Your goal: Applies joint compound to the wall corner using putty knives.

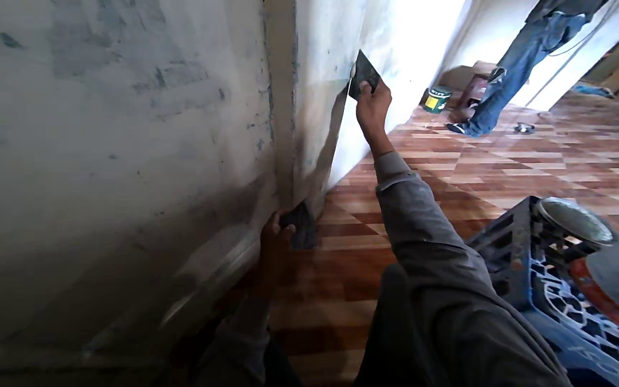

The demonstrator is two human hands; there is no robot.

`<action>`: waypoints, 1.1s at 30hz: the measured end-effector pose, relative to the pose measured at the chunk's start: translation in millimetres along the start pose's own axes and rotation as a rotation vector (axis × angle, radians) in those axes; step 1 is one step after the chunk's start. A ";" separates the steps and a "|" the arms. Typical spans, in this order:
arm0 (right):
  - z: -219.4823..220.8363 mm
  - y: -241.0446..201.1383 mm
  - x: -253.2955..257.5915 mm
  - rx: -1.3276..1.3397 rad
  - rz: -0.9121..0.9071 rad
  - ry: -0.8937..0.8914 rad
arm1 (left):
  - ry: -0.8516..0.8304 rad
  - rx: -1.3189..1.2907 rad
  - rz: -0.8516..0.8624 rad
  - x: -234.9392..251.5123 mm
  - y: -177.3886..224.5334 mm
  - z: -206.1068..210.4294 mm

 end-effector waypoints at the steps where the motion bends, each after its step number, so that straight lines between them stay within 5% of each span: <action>1: 0.6 -0.3 0.5 -0.003 0.005 0.000 | 0.001 0.000 0.000 -0.3 0.6 0.1; 15: 9.3 -26.7 -4.4 -0.139 0.083 -0.039 | -0.004 0.023 -0.020 -3.0 3.5 0.8; 24: 22.3 -81.6 -44.3 -0.182 0.073 -0.033 | -0.025 0.020 -0.036 -17.1 18.6 0.8; 30: 34.8 -142.2 -101.3 -0.137 0.033 -0.082 | 0.005 0.081 -0.075 -11.6 10.7 -1.5; 33: 35.0 -172.2 -171.9 -0.077 -0.057 -0.347 | 0.045 0.059 -0.074 -7.9 12.2 -2.3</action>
Point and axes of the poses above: each hand's wrist, its own x-axis towards the middle knuckle, its own z-axis out of the palm, y = z × x, the point moved 7 cm from there along x, towards the middle knuckle, and after that the axes turned 8 degrees about -y, right-handed, at the moved point
